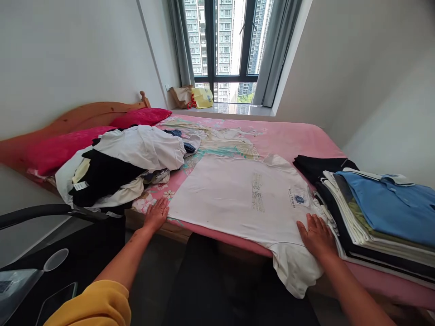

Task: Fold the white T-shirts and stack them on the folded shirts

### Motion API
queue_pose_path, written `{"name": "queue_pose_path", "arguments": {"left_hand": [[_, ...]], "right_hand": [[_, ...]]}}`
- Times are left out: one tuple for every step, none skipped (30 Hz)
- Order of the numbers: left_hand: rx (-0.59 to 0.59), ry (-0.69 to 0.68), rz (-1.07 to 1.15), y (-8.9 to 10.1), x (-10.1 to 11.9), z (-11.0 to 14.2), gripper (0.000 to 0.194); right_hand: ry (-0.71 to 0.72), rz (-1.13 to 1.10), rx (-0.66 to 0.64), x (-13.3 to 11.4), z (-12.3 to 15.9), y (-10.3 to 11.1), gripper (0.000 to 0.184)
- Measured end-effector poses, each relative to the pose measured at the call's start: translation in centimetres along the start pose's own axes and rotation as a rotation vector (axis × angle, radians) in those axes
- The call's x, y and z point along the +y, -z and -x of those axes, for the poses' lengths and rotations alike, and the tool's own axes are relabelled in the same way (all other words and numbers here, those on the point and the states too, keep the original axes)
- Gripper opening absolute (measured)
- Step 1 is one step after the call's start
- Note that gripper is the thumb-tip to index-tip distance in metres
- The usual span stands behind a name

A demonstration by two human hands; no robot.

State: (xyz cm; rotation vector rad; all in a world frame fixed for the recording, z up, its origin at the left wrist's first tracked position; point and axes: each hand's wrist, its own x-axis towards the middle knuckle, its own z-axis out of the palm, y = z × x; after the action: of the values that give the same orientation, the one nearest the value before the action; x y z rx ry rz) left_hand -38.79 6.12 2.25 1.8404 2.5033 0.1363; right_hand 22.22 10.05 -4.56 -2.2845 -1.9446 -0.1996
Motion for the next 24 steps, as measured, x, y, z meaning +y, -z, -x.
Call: {"name": "queue_pose_path", "arguments": {"left_hand": [[0.016, 0.008, 0.019, -0.1, -0.2, 0.2, 0.052], [0.03, 0.014, 0.039, -0.1, -0.4, 0.5, 0.051], [0.041, 0.019, 0.061, 0.0, -0.6, 0.7, 0.05], [0.05, 0.019, 0.084, 0.1, -0.8, 0.9, 0.05], [0.059, 0.015, 0.109, 0.2, -0.9, 1.0, 0.05], [0.073, 0.003, 0.133, 0.3, -1.0, 1.2, 0.05], [0.097, -0.015, 0.154, 0.4, -1.0, 1.3, 0.05], [0.133, -0.04, 0.168, 0.3, -0.8, 1.4, 0.05], [0.177, -0.071, 0.173, 0.2, -0.5, 1.6, 0.051], [0.221, -0.112, 0.168, -0.1, -0.1, 1.7, 0.053], [0.253, -0.16, 0.158, -0.5, 0.4, 1.9, 0.054], [0.265, -0.211, 0.148, -0.9, 0.9, 2.1, 0.054], [0.257, -0.263, 0.137, -1.4, 1.3, 2.4, 0.054], [0.233, -0.31, 0.127, -1.9, 1.6, 2.7, 0.053], [0.212, -0.348, 0.117, -2.3, 1.8, 3.0, 0.053], [0.202, -0.376, 0.109, -2.7, 1.8, 3.4, 0.052], [0.208, -0.396, 0.102, -3.0, 1.6, 3.7, 0.052], [0.231, -0.404, 0.098, -3.2, 1.2, 4.0, 0.052], [0.261, -0.403, 0.099, -3.4, 0.7, 4.2, 0.053], [0.286, -0.396, 0.1, -3.6, 0.1, 4.4, 0.054], [0.3, -0.384, 0.101, -3.6, -0.4, 4.6, 0.054], [0.302, -0.37, 0.099, -3.6, -0.9, 4.6, 0.054], [0.297, -0.353, 0.096, -3.6, -1.3, 4.6, 0.055], [0.288, -0.337, 0.094, -3.4, -1.5, 4.6, 0.054]], "right_hand": [[0.008, -0.006, 0.011, 0.3, 0.5, 0.0, 0.071], [0.015, -0.012, 0.019, 0.5, 0.9, 0.1, 0.071], [0.021, -0.019, 0.024, 0.7, 1.5, 0.3, 0.071], [0.021, -0.024, 0.024, 0.8, 2.0, 0.6, 0.071], [0.013, -0.028, 0.017, 0.7, 2.6, 1.1, 0.07], [-0.005, -0.033, 0.004, 0.5, 3.3, 1.8, 0.068], [-0.033, -0.041, -0.008, -0.1, 4.0, 2.6, 0.066], [-0.063, -0.055, -0.019, -0.8, 4.7, 3.5, 0.064], [-0.092, -0.079, -0.019, -1.8, 5.4, 4.4, 0.062], [-0.101, -0.118, 0.005, -3.0, 6.0, 5.1, 0.059], [-0.07, -0.162, 0.043, -4.3, 6.7, 5.7, 0.059], [-0.012, -0.206, 0.081, -5.6, 7.3, 6.1, 0.058], [0.043, -0.239, 0.118, -6.7, 8.0, 6.2, 0.057], [0.119, -0.254, 0.117, -7.6, 8.7, 6.2, 0.056], [0.192, -0.26, 0.106, -8.3, 9.6, 6.1, 0.057], [0.257, -0.26, 0.094, -8.6, 10.5, 5.8, 0.061], [0.31, -0.258, 0.082, -8.7, 11.6, 5.6, 0.066], [0.344, -0.259, 0.078, -8.5, 12.8, 5.3, 0.071], [0.362, -0.267, 0.079, -8.1, 13.9, 5.1, 0.074], [0.365, -0.291, 0.082, -7.6, 15.1, 4.9, 0.075], [0.352, -0.337, 0.083, -7.0, 16.2, 4.6, 0.072], [0.314, -0.408, 0.086, -6.3, 17.2, 4.4, 0.067], [0.248, -0.501, 0.102, -5.7, 18.0, 4.1, 0.063], [0.144, -0.611, 0.134, -5.1, 18.6, 3.7, 0.059]]}}
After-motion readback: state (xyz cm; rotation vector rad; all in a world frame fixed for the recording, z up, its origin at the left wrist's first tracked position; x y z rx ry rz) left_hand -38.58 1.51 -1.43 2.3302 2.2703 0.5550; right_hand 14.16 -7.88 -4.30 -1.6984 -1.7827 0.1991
